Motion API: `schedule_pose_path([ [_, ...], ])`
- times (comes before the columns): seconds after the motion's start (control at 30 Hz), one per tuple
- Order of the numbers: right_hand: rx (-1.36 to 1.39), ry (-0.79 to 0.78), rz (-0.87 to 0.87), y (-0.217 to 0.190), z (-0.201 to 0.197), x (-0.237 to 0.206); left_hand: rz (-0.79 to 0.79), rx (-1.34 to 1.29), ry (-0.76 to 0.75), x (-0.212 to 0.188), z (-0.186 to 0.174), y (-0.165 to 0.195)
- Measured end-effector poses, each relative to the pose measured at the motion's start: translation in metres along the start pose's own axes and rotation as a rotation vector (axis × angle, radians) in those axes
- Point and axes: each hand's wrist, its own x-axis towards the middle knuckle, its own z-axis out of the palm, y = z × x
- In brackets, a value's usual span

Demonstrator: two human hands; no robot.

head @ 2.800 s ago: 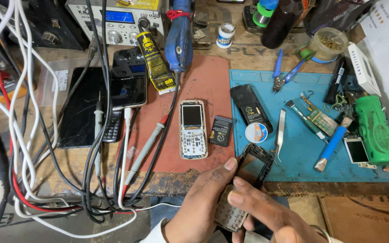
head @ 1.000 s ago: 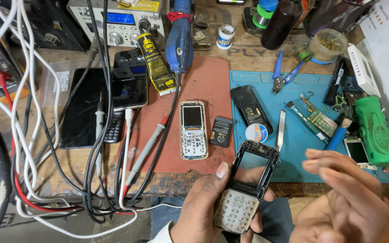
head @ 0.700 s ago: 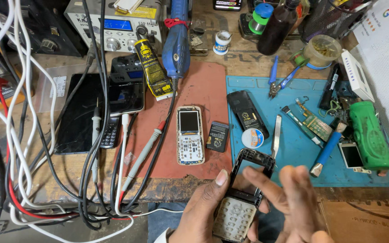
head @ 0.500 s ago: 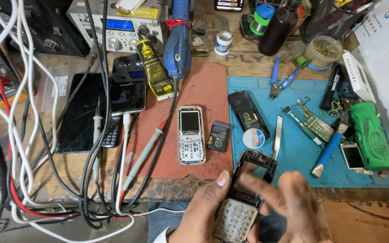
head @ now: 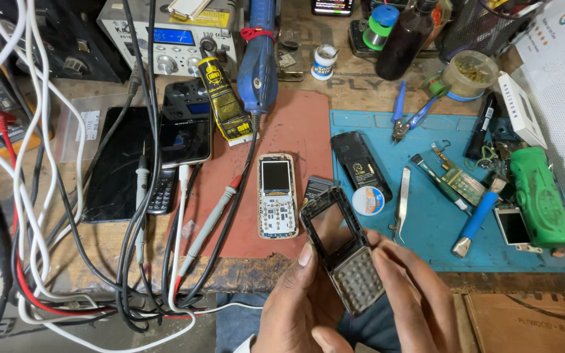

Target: The person assembles a feature phone by inserting the motherboard into the casing, connecting the display ribbon cable, placing the keypad, and snapping the back cover on. The person then inserts the battery and connects a charging cable to test the device.

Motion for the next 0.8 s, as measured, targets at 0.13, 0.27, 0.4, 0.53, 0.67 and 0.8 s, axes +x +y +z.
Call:
schedule_pose_path([
  [0.13, -0.041, 0.027, 0.120, -0.004, 0.012, 0.014, 0.055, 0.071, -0.158, -0.003, 0.003, -0.003],
  [0.27, -0.050, -0.057, 0.130, 0.010, 0.001, 0.013, 0.047, -0.094, -0.256, 0.003, 0.008, 0.003],
  [0.4, 0.017, -0.111, 0.109, 0.015, -0.006, 0.004, 0.167, -0.225, -0.413, -0.003, 0.009, 0.041],
  [0.53, 0.404, -0.133, 0.334, 0.033, -0.013, -0.009, 0.513, 0.485, -0.120, -0.012, 0.008, 0.077],
  [0.67, 0.994, -0.264, 0.543, 0.061, -0.005, -0.035, 0.644, 1.539, 0.391, -0.001, 0.011, 0.084],
  [0.8, 1.508, -0.411, 0.836, 0.083, 0.001, -0.074, 0.698, 2.020, 0.488, 0.023, 0.018, 0.072],
])
